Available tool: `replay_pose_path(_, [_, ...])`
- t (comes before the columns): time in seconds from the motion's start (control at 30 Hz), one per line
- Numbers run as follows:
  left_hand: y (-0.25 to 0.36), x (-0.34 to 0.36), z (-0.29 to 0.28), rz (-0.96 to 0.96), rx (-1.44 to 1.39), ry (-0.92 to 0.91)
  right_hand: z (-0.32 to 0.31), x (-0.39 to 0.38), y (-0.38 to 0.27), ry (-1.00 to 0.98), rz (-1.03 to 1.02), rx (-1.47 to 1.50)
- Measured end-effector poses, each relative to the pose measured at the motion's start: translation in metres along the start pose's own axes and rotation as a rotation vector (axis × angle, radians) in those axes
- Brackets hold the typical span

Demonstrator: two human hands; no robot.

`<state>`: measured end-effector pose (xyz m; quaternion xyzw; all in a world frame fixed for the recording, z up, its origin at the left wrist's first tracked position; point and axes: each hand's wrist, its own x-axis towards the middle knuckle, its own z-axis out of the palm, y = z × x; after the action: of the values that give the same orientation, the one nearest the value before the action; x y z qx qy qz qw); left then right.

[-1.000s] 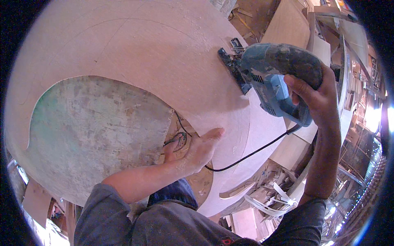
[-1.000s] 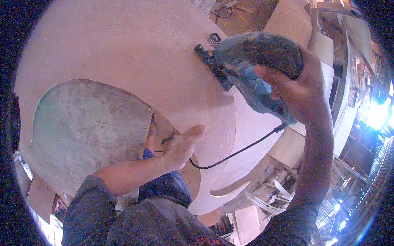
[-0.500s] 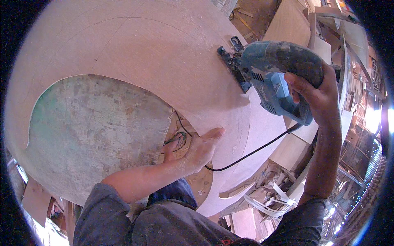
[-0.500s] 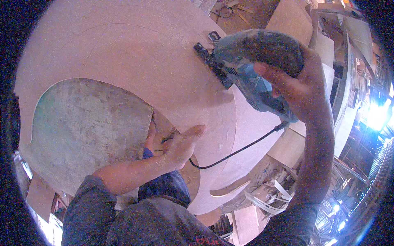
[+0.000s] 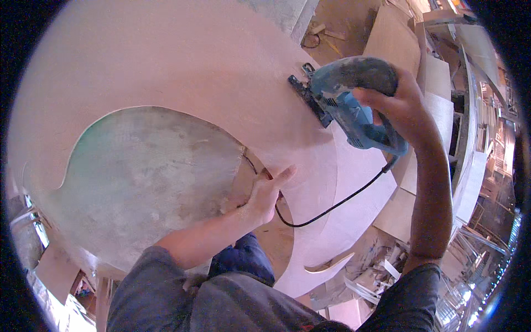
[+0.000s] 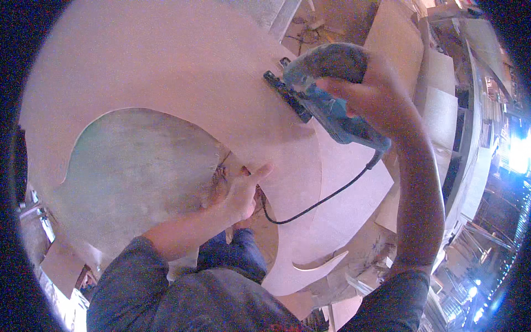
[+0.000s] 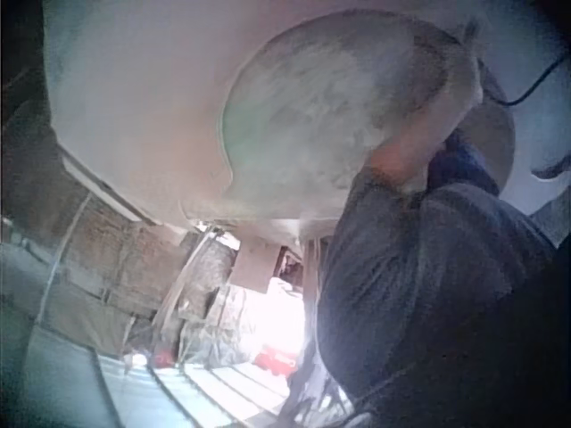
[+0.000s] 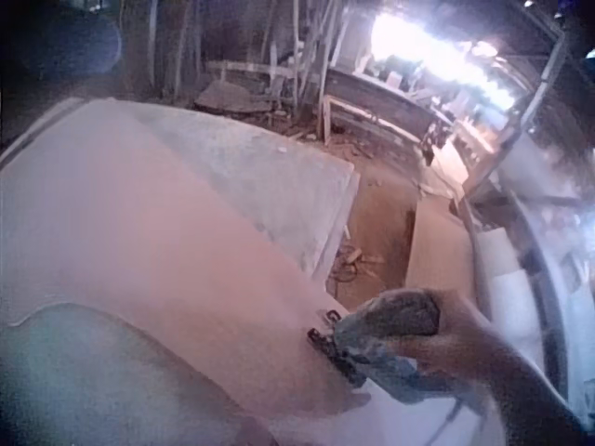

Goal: The person uses a jigsaw to cut a curved shape into a large piece of wood, following a drawn line and repositioning the wood by hand as needed.

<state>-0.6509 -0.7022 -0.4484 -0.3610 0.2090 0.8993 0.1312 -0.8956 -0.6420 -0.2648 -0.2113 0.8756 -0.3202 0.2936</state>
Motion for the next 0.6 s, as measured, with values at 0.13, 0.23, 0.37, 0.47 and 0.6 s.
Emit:
replay_pose_path(0.13, [0.01, -0.001, 0.008, 0.11, 0.226, 0.161, 0.001, -0.002, -0.008, -0.034, 0.007, -0.01])
replay_pose_path(0.23, [0.015, 0.018, 0.003, -0.025, 0.293, 0.339, -0.004, 0.002, 0.0, -0.055, 0.0, -0.013])
replay_pose_path(0.37, [0.002, 0.033, -0.019, 0.158, 0.141, 0.036, -0.001, -0.001, -0.006, -0.059, -0.029, 0.022])
replay_pose_path(0.47, [-0.002, 0.027, -0.008, 0.098, 0.033, -0.004, -0.002, -0.004, 0.001, -0.035, -0.042, 0.02])
replay_pose_path(0.6, [0.006, 0.024, -0.007, 0.06, 0.003, -0.015, -0.004, 0.001, -0.002, -0.061, 0.014, -0.051])
